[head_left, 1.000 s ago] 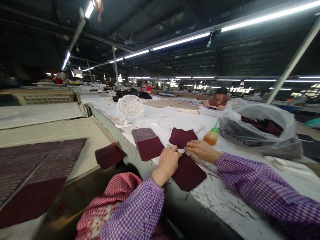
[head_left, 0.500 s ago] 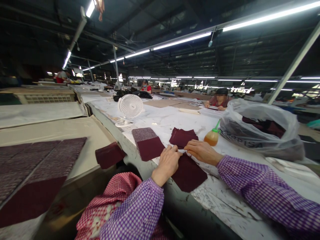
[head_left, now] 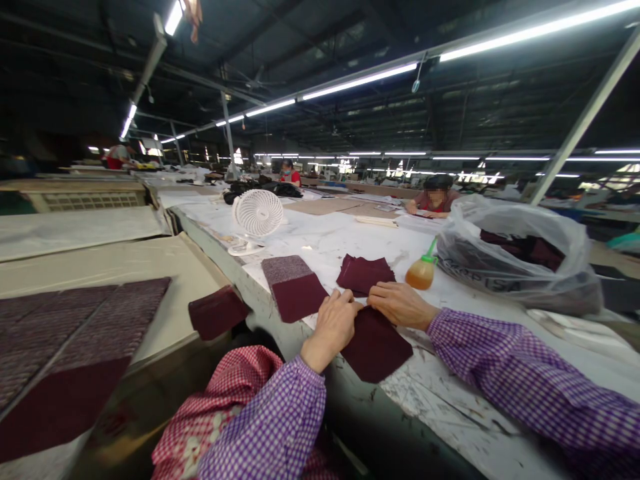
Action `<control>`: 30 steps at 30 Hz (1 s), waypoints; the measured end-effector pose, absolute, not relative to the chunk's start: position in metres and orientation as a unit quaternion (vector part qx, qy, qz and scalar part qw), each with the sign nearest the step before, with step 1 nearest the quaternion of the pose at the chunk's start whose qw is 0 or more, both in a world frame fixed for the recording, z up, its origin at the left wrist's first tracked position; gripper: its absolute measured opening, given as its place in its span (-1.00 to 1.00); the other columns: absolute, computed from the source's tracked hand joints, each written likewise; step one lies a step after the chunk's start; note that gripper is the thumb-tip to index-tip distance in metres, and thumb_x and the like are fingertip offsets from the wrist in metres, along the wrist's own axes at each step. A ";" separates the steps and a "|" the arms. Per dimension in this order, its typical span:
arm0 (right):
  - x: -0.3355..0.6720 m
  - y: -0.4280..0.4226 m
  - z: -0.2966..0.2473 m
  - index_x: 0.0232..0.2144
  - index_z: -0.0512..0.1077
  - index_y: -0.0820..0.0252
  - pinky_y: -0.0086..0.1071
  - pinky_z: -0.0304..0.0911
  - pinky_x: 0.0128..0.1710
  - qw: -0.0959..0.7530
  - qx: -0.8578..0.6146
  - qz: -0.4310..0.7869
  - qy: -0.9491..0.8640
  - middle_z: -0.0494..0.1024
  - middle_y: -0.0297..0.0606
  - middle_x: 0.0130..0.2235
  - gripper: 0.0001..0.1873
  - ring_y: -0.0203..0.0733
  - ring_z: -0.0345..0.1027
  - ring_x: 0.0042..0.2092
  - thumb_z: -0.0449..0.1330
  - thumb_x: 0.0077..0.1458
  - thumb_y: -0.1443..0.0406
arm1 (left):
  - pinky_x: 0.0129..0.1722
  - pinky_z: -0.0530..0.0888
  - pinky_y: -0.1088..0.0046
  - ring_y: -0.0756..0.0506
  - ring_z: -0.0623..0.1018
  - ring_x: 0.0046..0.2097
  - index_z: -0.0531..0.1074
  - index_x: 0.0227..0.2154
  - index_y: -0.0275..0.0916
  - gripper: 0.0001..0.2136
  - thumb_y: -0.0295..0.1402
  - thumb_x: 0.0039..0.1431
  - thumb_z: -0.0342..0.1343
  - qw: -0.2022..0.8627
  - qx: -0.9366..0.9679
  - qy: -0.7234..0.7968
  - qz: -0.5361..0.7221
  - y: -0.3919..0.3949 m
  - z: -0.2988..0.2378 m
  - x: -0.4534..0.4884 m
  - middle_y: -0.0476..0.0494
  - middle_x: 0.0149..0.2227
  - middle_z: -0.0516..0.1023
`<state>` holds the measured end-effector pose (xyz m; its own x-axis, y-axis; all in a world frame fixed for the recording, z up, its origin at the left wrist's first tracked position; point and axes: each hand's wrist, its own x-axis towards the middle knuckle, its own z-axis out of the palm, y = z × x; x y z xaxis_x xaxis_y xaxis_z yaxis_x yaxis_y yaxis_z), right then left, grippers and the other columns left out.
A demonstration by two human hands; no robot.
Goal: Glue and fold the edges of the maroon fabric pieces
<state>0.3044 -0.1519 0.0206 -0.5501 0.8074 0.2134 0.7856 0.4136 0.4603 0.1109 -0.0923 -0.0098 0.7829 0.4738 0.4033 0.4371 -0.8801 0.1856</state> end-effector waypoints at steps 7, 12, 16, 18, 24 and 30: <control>0.307 -0.153 0.019 -0.33 0.40 0.23 -0.32 0.12 -0.28 0.055 0.435 0.295 0.849 0.44 -0.21 -0.32 -0.78 -0.18 0.20 -0.26 -0.04 0.21 0.39 | -0.21 0.30 0.32 -0.14 0.30 -0.15 0.44 -0.13 -0.04 -0.67 -0.48 0.23 -0.16 0.038 0.949 0.232 0.211 -0.094 -0.007 0.110 -0.11 -0.20 0.34; 0.312 -0.154 0.027 -0.32 0.44 0.25 -0.31 0.20 -0.23 0.023 0.505 0.216 0.836 0.46 -0.19 -0.32 -0.75 -0.17 0.28 -0.23 -0.04 0.19 0.43 | -0.21 0.30 0.31 -0.14 0.30 -0.16 0.46 -0.15 -0.04 -0.68 -0.46 0.24 -0.16 0.036 0.949 0.229 0.214 -0.095 -0.006 0.109 -0.12 -0.20 0.34; 0.298 -0.159 0.035 -0.16 0.40 0.24 -0.40 0.25 -0.16 -0.104 0.527 0.097 0.838 0.44 -0.16 -0.14 -0.70 -0.25 0.34 -0.16 -0.10 0.19 0.45 | -0.22 0.32 0.32 -0.14 0.30 -0.16 0.45 -0.14 -0.05 -0.68 -0.49 0.23 -0.15 0.029 0.950 0.228 0.212 -0.097 -0.004 0.108 -0.11 -0.20 0.34; 0.289 -0.161 0.036 -0.13 0.38 0.24 -0.40 0.26 -0.15 -0.123 0.519 0.065 0.843 0.44 -0.16 -0.12 -0.70 -0.25 0.35 -0.15 -0.10 0.19 0.42 | -0.20 0.32 0.32 -0.14 0.30 -0.15 0.45 -0.13 -0.06 -0.67 -0.50 0.22 -0.15 0.025 0.950 0.229 0.212 -0.099 -0.002 0.108 -0.12 -0.20 0.34; 0.288 -0.161 0.033 -0.15 0.40 0.22 -0.38 0.28 -0.28 -0.065 0.573 0.092 0.812 0.46 -0.17 -0.22 -0.67 -0.22 0.39 -0.27 -0.08 0.12 0.48 | -0.18 0.32 0.33 -0.13 0.31 -0.15 0.45 -0.12 -0.06 -0.67 -0.49 0.23 -0.15 0.024 0.948 0.232 0.214 -0.100 0.000 0.107 -0.12 -0.19 0.33; 0.284 -0.162 0.029 -0.16 0.39 0.23 -0.36 0.29 -0.25 -0.109 0.563 0.080 0.816 0.46 -0.15 -0.23 -0.71 -0.21 0.38 -0.25 -0.08 0.15 0.43 | -0.18 0.33 0.34 -0.14 0.33 -0.12 0.47 -0.14 -0.08 -0.68 -0.53 0.19 -0.11 0.034 0.948 0.230 0.216 -0.098 -0.001 0.108 -0.12 -0.20 0.37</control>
